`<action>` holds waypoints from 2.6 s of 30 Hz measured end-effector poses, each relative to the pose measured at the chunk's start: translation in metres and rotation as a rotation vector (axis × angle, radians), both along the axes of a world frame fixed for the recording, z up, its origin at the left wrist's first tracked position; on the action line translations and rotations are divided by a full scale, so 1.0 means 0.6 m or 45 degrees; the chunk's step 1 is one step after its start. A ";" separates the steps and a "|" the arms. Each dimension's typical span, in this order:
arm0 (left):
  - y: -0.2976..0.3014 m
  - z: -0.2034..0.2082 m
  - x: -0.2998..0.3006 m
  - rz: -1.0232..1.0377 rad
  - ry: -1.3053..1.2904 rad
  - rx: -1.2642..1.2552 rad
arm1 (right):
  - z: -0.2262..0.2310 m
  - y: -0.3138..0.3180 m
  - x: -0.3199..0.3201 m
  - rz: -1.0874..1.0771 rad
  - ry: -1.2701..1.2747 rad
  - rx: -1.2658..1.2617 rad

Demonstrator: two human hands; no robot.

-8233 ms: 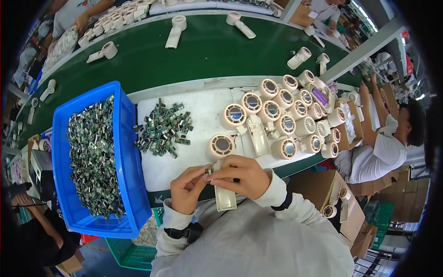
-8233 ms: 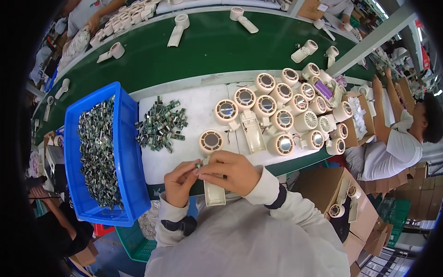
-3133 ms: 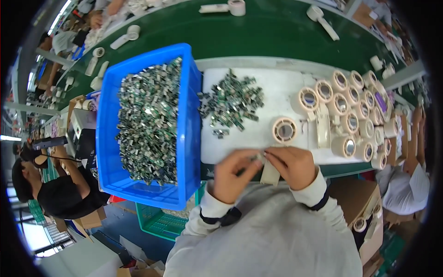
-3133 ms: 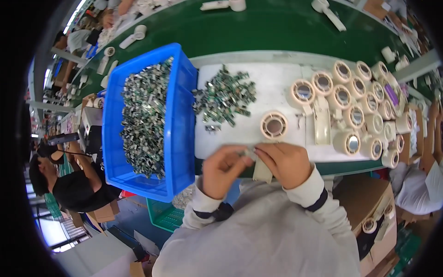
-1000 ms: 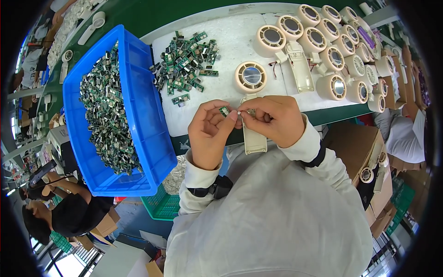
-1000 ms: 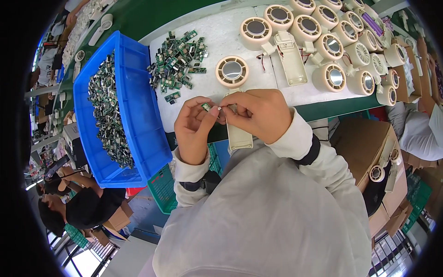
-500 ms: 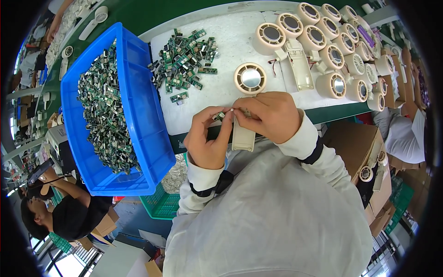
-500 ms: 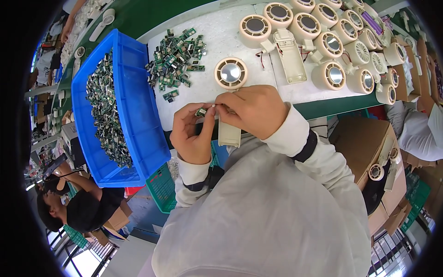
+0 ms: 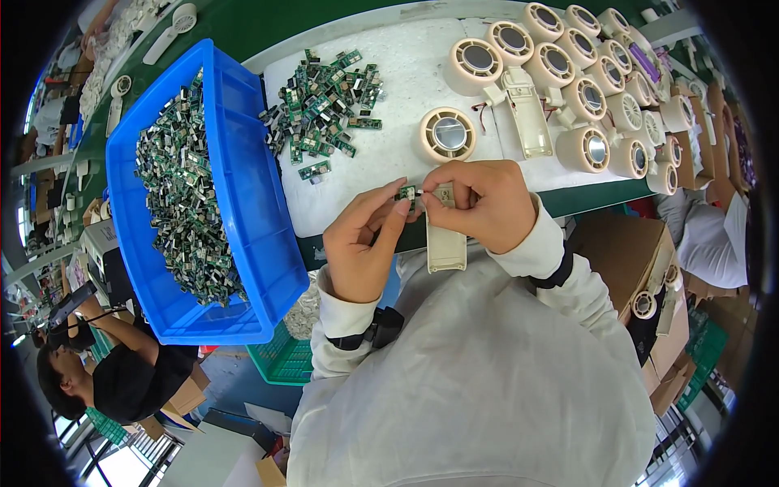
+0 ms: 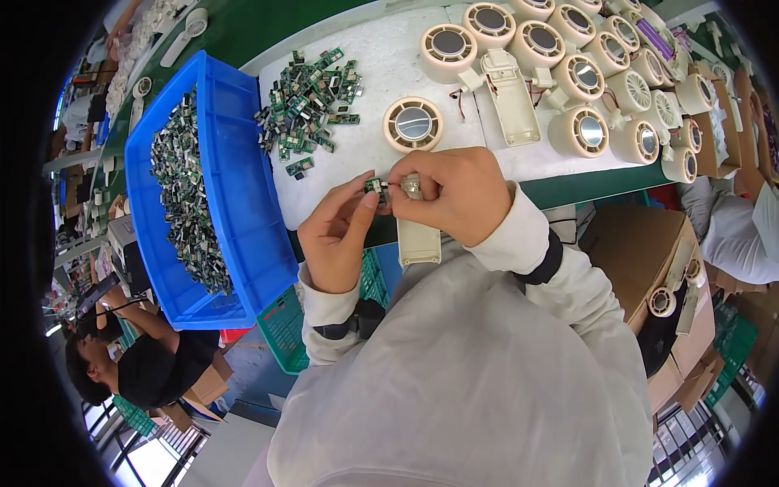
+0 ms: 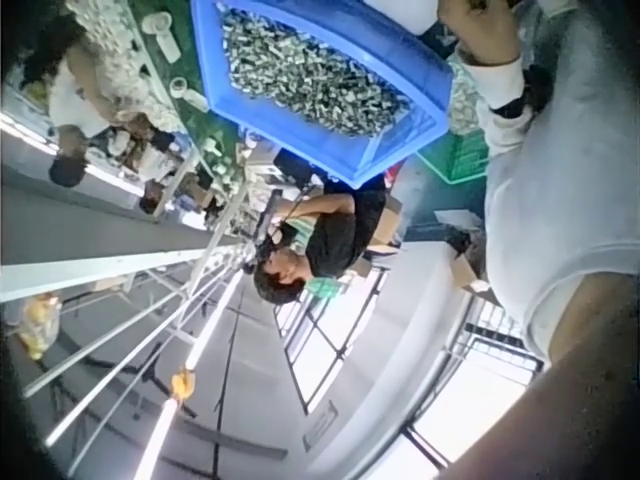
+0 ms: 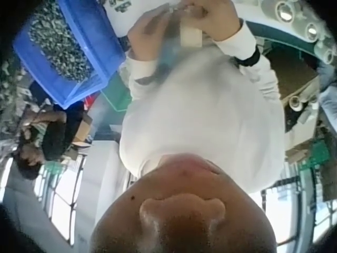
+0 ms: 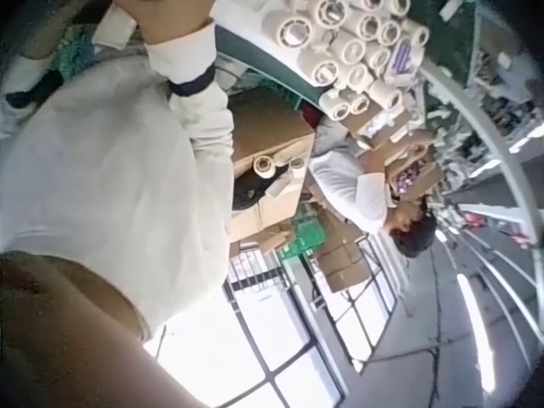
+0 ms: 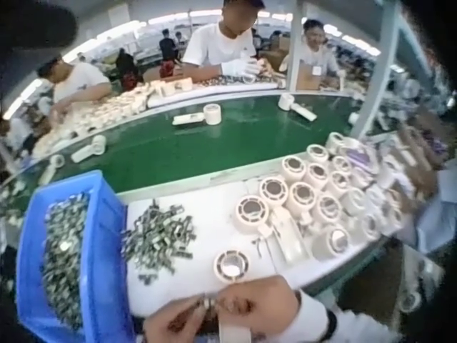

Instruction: The person picks up a circuit board and a fan housing, connects the wires, and presses the board into the housing. They then set the assembled unit on the table and reach for another housing to repeat the process.

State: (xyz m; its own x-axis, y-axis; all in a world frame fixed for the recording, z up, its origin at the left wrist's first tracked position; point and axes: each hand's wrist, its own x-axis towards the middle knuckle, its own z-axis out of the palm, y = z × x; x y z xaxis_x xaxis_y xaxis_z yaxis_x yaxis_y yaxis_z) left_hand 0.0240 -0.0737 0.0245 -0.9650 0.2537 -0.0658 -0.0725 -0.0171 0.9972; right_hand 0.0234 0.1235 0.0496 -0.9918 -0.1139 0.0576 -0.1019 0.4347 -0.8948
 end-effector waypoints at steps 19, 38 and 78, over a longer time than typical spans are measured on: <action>-0.014 -0.032 -0.023 -0.307 -0.132 0.378 | -0.002 0.039 -0.003 0.197 -0.291 -0.300; -0.009 -0.028 -0.010 -0.192 0.114 0.081 | -0.021 0.018 0.016 0.048 -0.112 -0.196; 0.012 -0.031 -0.002 -0.010 -0.027 0.194 | -0.007 0.019 0.009 0.035 0.352 0.088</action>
State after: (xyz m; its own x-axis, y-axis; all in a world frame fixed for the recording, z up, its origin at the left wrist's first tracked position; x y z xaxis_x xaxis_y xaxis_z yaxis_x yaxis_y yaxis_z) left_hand 0.0227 -0.0667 0.0057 -0.9619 0.2695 -0.0462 -0.0940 -0.1674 0.9814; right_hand 0.0291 0.1351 0.0454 -0.9359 -0.1537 0.3169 -0.3508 0.4877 -0.7994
